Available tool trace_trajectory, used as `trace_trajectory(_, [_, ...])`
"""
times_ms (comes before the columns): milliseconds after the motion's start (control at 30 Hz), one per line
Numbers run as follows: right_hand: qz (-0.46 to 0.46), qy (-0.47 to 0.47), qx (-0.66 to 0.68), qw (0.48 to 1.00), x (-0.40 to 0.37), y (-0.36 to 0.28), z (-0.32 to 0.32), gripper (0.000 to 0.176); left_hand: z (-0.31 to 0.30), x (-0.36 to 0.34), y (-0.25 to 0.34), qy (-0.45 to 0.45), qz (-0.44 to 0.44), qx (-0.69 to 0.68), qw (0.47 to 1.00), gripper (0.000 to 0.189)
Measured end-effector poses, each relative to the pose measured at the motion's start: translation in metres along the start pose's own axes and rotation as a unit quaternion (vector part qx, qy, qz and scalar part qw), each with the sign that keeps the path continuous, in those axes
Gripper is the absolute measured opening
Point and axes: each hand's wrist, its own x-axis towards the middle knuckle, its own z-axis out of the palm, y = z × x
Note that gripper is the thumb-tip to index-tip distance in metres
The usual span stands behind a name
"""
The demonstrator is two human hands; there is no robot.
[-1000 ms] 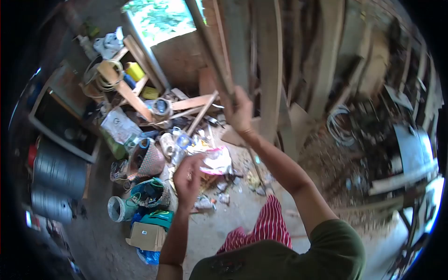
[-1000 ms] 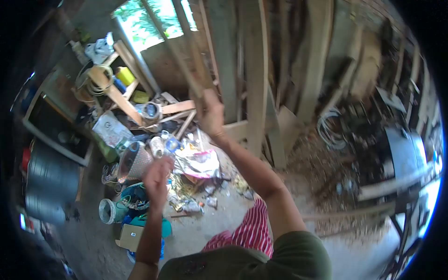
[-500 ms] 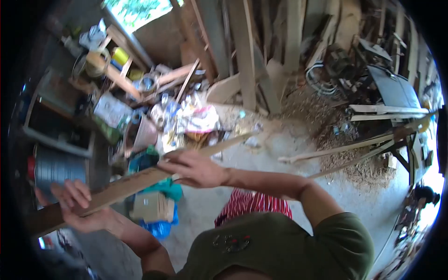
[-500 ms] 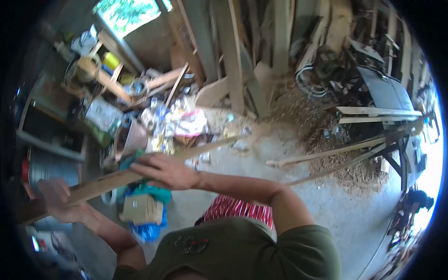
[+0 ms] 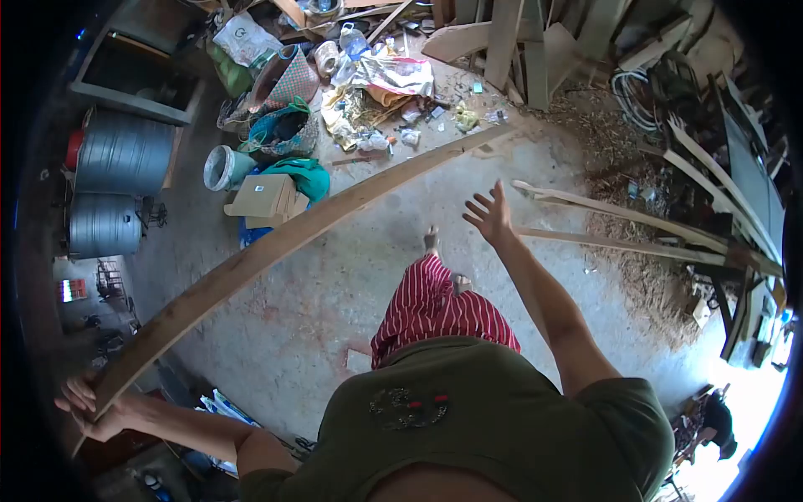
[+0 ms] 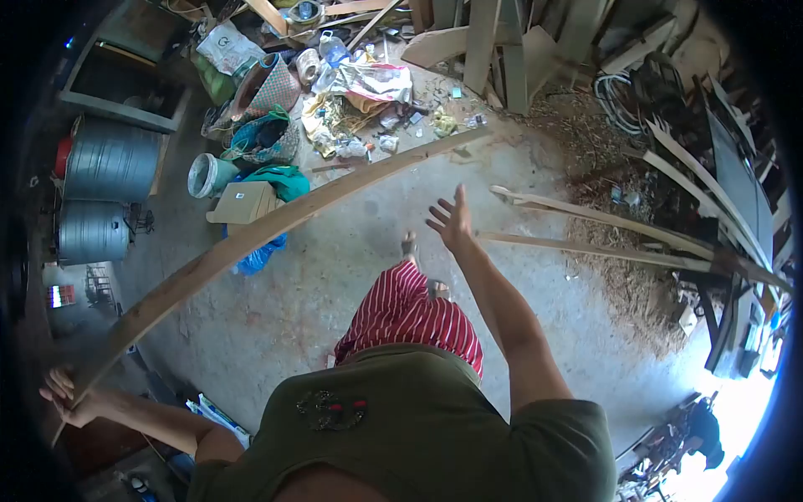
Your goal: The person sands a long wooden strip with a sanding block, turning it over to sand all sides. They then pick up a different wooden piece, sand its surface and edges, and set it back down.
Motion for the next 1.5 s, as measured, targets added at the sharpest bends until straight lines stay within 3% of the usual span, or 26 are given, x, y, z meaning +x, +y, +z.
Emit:
trace_trajectory(67, [0.018,0.002,0.030,0.999,-0.014,-0.004,0.017,0.106,-0.004,-0.007,0.036,0.057,0.058,0.003,0.997,0.049])
trace_trajectory(133, [0.092,-0.019,0.143,0.985,-0.029,0.001,0.029,0.110,-0.013,-0.014,0.074,0.047,0.042,-0.022,0.998,0.050])
trace_trajectory(233, [0.067,-0.038,0.175,0.982,-0.048,0.013,0.035,0.106,-0.031,-0.020,0.143,0.058,-0.001,0.001,0.998,0.048])
trace_trajectory(300, [0.073,-0.090,0.231,0.966,-0.058,0.034,0.019,0.053,-0.028,-0.046,0.194,0.103,-0.011,0.057,0.993,0.045])
trace_trajectory(333, [0.058,-0.087,0.209,0.972,-0.066,0.043,0.007,0.039,-0.041,-0.054,0.213,0.082,-0.043,0.030,0.995,0.043])
trace_trajectory(400, [0.147,-0.051,0.273,0.949,-0.088,0.055,-0.029,0.036,-0.053,-0.074,0.250,0.090,-0.081,-0.002,0.993,0.038])
trace_trajectory(467, [0.120,-0.068,0.251,0.958,-0.149,0.072,-0.061,0.033,-0.062,-0.091,0.283,0.071,-0.130,-0.105,0.983,0.037])
trace_trajectory(567, [0.122,-0.098,0.249,0.956,-0.260,0.081,-0.101,0.024,-0.118,-0.111,0.362,0.146,-0.144,-0.043,0.978,0.043])
trace_trajectory(600, [0.126,-0.120,0.251,0.952,-0.293,0.083,-0.114,0.020,-0.142,-0.118,0.388,0.113,-0.173,-0.018,0.978,0.049])
trace_trajectory(633, [0.110,-0.088,0.224,0.964,-0.324,0.082,-0.119,0.018,-0.165,-0.124,0.413,0.168,-0.133,0.076,0.974,0.052])
trace_trajectory(700, [0.107,-0.100,0.209,0.967,-0.391,0.076,-0.122,0.021,-0.193,-0.141,0.444,0.299,-0.095,0.306,0.899,0.050])
trace_trajectory(767, [0.028,-0.088,0.139,0.986,-0.445,0.060,-0.120,0.027,-0.219,-0.159,0.476,0.258,-0.163,0.138,0.942,0.045])
trace_trajectory(833, [-0.018,-0.091,0.096,0.991,-0.487,0.037,-0.120,0.029,-0.218,-0.179,0.470,0.133,-0.250,-0.105,0.953,0.043])
trace_trajectory(900, [-0.096,-0.118,0.061,0.987,-0.523,0.010,-0.134,0.028,-0.238,-0.198,0.475,0.251,-0.194,-0.098,0.943,0.042])
trace_trajectory(967, [-0.165,-0.161,0.098,0.968,-0.545,-0.020,-0.156,0.032,-0.254,-0.217,0.457,0.255,-0.171,-0.072,0.949,0.040])
trace_trajectory(1000, [-0.183,-0.157,0.095,0.966,-0.557,-0.037,-0.175,0.032,-0.270,-0.223,0.445,0.242,-0.215,-0.038,0.945,0.040])
trace_trajectory(1067, [-0.224,-0.260,0.093,0.935,-0.578,-0.078,-0.211,0.032,-0.270,-0.265,0.427,0.221,-0.289,0.034,0.931,0.042])
trace_trajectory(1100, [-0.233,-0.264,0.082,0.933,-0.587,-0.098,-0.231,0.032,-0.253,-0.285,0.403,0.261,-0.255,0.062,0.929,0.033])
trace_trajectory(1167, [-0.294,-0.212,0.121,0.924,-0.606,-0.138,-0.280,0.033,-0.157,-0.329,0.355,-0.002,-0.297,0.124,0.947,0.033])
trace_trajectory(1200, [-0.280,-0.266,0.111,0.916,-0.619,-0.162,-0.308,0.034,-0.109,-0.349,0.337,-0.003,-0.301,0.112,0.947,0.033])
trace_trajectory(1233, [-0.331,-0.174,0.082,0.924,-0.623,-0.189,-0.345,0.035,-0.064,-0.369,0.314,0.211,-0.307,0.002,0.928,0.031])
trace_trajectory(1267, [-0.374,-0.104,0.038,0.921,-0.629,-0.215,-0.375,0.036,-0.030,-0.381,0.285,0.409,-0.304,-0.107,0.853,0.030])
trace_trajectory(1300, [-0.413,-0.028,0.001,0.910,-0.634,-0.240,-0.406,0.038,-0.033,-0.389,0.270,0.404,-0.389,-0.160,0.812,0.028])
trace_trajectory(1333, [-0.416,-0.023,-0.024,0.909,-0.639,-0.270,-0.445,0.039,-0.043,-0.399,0.255,0.392,-0.474,-0.206,0.761,0.027])
trace_trajectory(1433, [-0.427,0.017,-0.100,0.899,-0.677,-0.338,-0.501,0.046,0.005,-0.452,0.154,0.434,-0.468,-0.218,0.738,0.028])
trace_trajectory(1500, [-0.463,0.030,-0.048,0.884,-0.688,-0.381,-0.529,0.053,0.066,-0.491,0.094,0.422,-0.455,-0.210,0.756,0.028])
